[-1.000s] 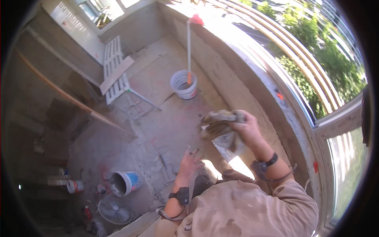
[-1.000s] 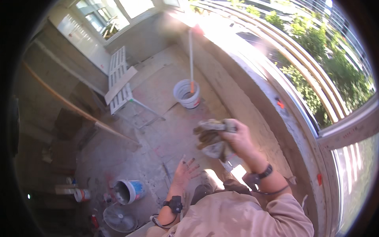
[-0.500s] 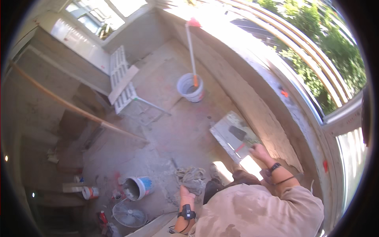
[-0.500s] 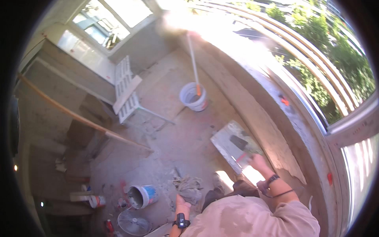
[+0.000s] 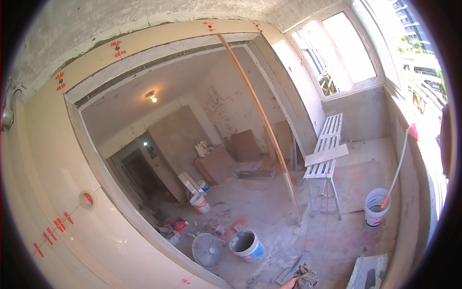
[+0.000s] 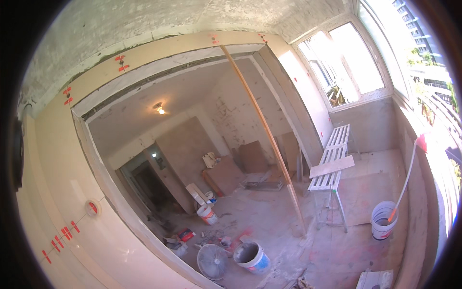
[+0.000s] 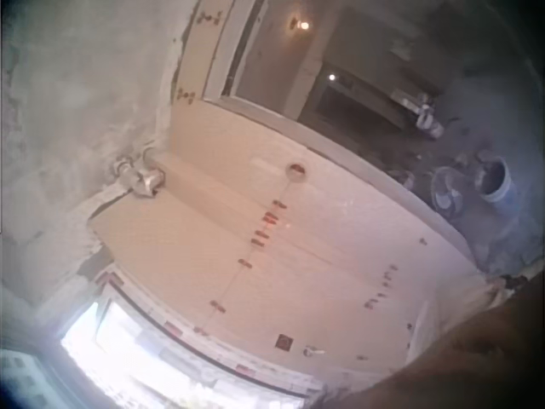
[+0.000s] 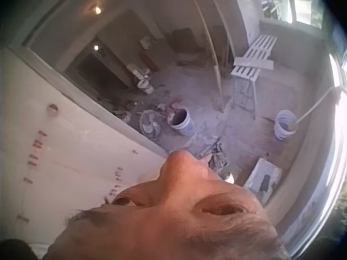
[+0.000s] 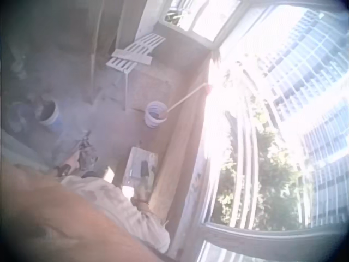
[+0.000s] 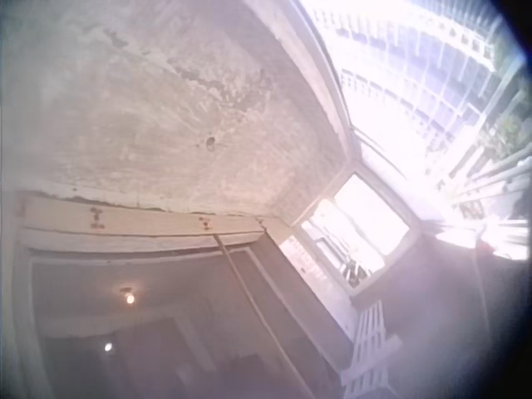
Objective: Apply adhesive, place tiles, and clean excess mortar from tiled surfaces on a balcony.
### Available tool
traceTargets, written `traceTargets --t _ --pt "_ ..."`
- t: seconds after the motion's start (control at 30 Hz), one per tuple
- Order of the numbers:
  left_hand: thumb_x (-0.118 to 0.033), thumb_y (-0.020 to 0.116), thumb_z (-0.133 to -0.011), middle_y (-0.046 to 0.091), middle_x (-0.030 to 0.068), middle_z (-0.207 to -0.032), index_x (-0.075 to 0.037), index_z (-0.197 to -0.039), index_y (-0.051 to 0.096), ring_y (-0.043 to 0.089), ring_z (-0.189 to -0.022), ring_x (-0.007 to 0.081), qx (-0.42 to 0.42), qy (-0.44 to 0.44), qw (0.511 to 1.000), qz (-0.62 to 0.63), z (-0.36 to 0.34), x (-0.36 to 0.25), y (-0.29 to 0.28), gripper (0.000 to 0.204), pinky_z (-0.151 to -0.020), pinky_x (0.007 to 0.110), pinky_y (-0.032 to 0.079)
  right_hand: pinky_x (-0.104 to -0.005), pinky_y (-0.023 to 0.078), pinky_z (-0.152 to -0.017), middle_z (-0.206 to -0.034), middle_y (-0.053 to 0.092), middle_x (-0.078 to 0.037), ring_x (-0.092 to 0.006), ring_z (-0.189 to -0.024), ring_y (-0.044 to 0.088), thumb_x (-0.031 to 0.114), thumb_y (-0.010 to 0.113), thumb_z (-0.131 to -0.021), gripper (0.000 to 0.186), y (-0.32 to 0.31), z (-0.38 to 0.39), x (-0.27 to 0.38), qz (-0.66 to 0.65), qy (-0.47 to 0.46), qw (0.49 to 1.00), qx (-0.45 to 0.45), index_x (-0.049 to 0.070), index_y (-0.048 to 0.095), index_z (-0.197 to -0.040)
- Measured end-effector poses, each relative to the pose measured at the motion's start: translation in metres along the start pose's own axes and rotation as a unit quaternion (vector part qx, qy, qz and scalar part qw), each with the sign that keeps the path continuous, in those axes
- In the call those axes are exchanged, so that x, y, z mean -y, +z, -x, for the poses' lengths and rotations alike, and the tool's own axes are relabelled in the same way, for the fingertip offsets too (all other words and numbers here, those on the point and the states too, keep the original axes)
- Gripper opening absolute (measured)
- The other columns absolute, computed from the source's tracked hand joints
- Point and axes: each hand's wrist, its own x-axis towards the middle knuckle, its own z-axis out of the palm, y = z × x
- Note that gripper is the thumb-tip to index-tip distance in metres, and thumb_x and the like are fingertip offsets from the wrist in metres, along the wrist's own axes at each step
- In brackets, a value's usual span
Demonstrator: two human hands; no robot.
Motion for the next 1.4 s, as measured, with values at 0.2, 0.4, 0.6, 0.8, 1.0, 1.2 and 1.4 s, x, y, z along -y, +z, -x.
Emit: traceTargets --t 0.2,0.4,0.6,0.8,1.0,1.2,1.4 --pt "-0.032 0.054 -0.096 0.066 0.0074 -0.116 -0.006 -0.126 0.057 0.065 -0.101 0.0192 0.0 -0.004 1.0 -0.008 0.003 -0.002 0.003 0.04 -0.091 0.036 0.053 -0.0391 0.049 -0.052 -0.081 0.07 -0.018 -0.0306 -0.062 0.062 0.045 0.07 -0.081 0.039 0.014 -0.028 0.016 -0.005 -0.058 0.998 -0.014 0.006 0.07 -0.083" --pt "-0.032 0.054 -0.096 0.066 0.0072 -0.116 -0.007 -0.128 0.056 0.065 -0.101 0.0187 0.012 -0.003 1.0 -0.027 0.007 -0.005 0.004 0.041 -0.09 0.036 0.053 -0.03 0.048 -0.051 -0.079 0.066 -0.011 -0.019 -0.064 0.062 0.042 0.059 -0.092 0.043 -0.013 0.009 0.106 -0.154 -0.19 0.967 0.07 0.004 0.062 -0.112" --pt "-0.032 0.054 -0.096 0.066 0.007 -0.116 -0.007 -0.129 0.055 0.064 -0.101 0.0182 0.052 -0.011 0.997 -0.054 0.001 -0.015 0.032 0.041 -0.09 0.036 0.053 -0.0294 0.048 -0.056 -0.091 0.065 -0.005 -0.0147 -0.071 0.059 0.039 0.062 -0.092 0.043 -0.003 0.029 0.157 -0.238 -0.179 0.949 0.098 0.004 0.06 -0.115" --pt "-0.032 0.054 -0.096 0.065 0.0067 -0.117 -0.008 -0.131 0.053 0.064 -0.101 0.0177 0.131 -0.037 0.982 -0.128 -0.008 -0.014 0.076 0.042 -0.09 0.035 0.053 -0.0267 0.044 -0.051 -0.08 0.059 0.0 -0.0111 -0.063 0.053 0.029 0.06 -0.095 0.031 -0.047 0.124 0.242 -0.374 -0.295 0.877 0.055 0.005 0.06 -0.115" --pt "-0.033 0.055 -0.096 0.065 0.0065 -0.117 -0.009 -0.132 0.052 0.064 -0.101 0.0173 0.236 -0.064 0.946 -0.211 -0.001 0.001 0.13 0.043 -0.09 0.035 0.053 -0.044 0.053 -0.087 -0.113 0.065 -0.014 -0.0254 -0.103 0.063 0.022 0.07 -0.084 0.051 -0.076 0.161 0.285 -0.551 -0.142 0.795 0.211 -0.006 0.054 -0.124" --pt "-0.037 0.06 -0.094 0.062 0.0047 -0.114 -0.003 -0.129 0.053 0.06 -0.1 0.0174 0.235 0.026 0.87 -0.432 0.029 -0.011 0.187 0.049 -0.086 0.034 0.05 -0.0402 0.056 -0.085 -0.104 0.068 -0.012 -0.0236 -0.093 0.068 0.014 0.061 -0.088 0.03 -0.101 0.171 0.305 -0.61 -0.216 0.727 0.23 0.0 0.062 -0.115" --pt "-0.023 0.059 -0.096 0.06 0.0054 -0.114 -0.003 -0.13 0.049 0.06 -0.096 0.0157 0.216 -0.086 0.889 -0.395 0.022 -0.015 0.171 0.041 -0.084 0.032 0.051 -0.0397 0.049 -0.095 -0.115 0.063 -0.007 -0.0216 -0.104 0.062 0.011 0.062 -0.086 0.038 -0.048 0.122 0.258 -0.719 -0.038 0.665 0.199 0.006 0.056 -0.123"
